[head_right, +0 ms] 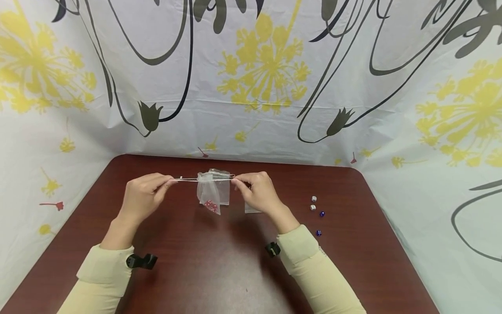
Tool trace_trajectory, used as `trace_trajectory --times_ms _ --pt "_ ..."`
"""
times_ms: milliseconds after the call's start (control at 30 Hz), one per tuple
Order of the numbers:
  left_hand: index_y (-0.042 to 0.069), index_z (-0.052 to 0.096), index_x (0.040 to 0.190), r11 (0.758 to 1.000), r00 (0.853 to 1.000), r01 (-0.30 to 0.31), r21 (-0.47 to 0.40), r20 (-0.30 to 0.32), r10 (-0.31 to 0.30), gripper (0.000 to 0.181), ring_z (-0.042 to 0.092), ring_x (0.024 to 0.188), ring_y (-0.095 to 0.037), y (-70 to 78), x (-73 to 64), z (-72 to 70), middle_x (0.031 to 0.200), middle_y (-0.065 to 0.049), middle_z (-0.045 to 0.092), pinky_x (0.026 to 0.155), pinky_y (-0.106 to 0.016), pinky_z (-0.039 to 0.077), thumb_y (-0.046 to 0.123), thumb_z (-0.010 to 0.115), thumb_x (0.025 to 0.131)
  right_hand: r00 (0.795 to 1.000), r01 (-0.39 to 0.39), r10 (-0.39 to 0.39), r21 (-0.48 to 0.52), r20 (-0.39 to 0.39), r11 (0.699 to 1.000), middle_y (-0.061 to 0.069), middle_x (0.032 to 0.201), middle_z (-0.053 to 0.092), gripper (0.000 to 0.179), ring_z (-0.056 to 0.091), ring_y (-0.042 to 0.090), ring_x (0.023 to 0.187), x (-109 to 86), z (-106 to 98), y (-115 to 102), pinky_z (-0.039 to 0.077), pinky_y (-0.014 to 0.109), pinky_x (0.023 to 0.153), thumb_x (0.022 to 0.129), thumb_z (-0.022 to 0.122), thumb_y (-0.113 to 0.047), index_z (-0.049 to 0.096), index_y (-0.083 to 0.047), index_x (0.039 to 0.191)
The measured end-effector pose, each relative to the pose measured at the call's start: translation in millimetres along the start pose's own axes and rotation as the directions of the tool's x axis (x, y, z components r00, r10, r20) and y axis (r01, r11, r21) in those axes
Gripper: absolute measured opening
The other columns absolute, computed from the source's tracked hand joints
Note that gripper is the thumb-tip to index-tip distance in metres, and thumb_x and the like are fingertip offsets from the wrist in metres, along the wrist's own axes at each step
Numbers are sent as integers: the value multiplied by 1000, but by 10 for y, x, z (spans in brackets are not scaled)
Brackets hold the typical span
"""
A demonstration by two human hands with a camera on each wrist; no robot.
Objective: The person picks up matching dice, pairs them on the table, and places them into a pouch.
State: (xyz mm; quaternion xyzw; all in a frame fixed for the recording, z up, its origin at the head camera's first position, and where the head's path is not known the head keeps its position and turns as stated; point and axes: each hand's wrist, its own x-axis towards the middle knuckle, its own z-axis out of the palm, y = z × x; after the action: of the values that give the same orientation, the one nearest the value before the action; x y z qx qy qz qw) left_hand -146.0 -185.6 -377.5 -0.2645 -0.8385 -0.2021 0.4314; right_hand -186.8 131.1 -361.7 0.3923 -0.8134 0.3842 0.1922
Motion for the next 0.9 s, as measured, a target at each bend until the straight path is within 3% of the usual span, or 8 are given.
trace_trajectory --times_ms 267,433,700,900 --pt "4 78 91 999 1000 25 37 -14 -24 9 71 68 -29 -102 -60 -151 77 -9 73 56 -45 57 8 81 84 1000 10 -10 -21 -6 1000 6 71 72 12 62 7 55 64 78 16 52 27 49 95 70 -6 79 -5 87" --pt "4 78 91 997 999 53 50 -7 -53 9 71 68 -28 -171 -148 -225 79 -8 74 55 -45 56 8 81 84 1000 2 -1 -49 22 999 4 75 74 12 65 9 61 114 194 -19 55 36 56 96 69 -8 79 -4 91" --pt "4 78 90 988 994 106 113 -11 -106 10 71 68 -30 -304 -281 -437 79 -8 74 53 -46 54 7 82 82 994 35 -29 -51 109 998 0 69 69 14 53 5 55 267 508 -51 45 24 55 98 67 -10 78 -7 89" --pt "4 78 90 981 992 128 147 -2 -129 9 71 68 -31 -380 -363 -561 79 -9 73 52 -47 53 7 81 82 988 36 -26 -60 155 998 0 68 68 16 52 6 56 348 726 -67 46 27 58 98 67 -12 76 -9 86"
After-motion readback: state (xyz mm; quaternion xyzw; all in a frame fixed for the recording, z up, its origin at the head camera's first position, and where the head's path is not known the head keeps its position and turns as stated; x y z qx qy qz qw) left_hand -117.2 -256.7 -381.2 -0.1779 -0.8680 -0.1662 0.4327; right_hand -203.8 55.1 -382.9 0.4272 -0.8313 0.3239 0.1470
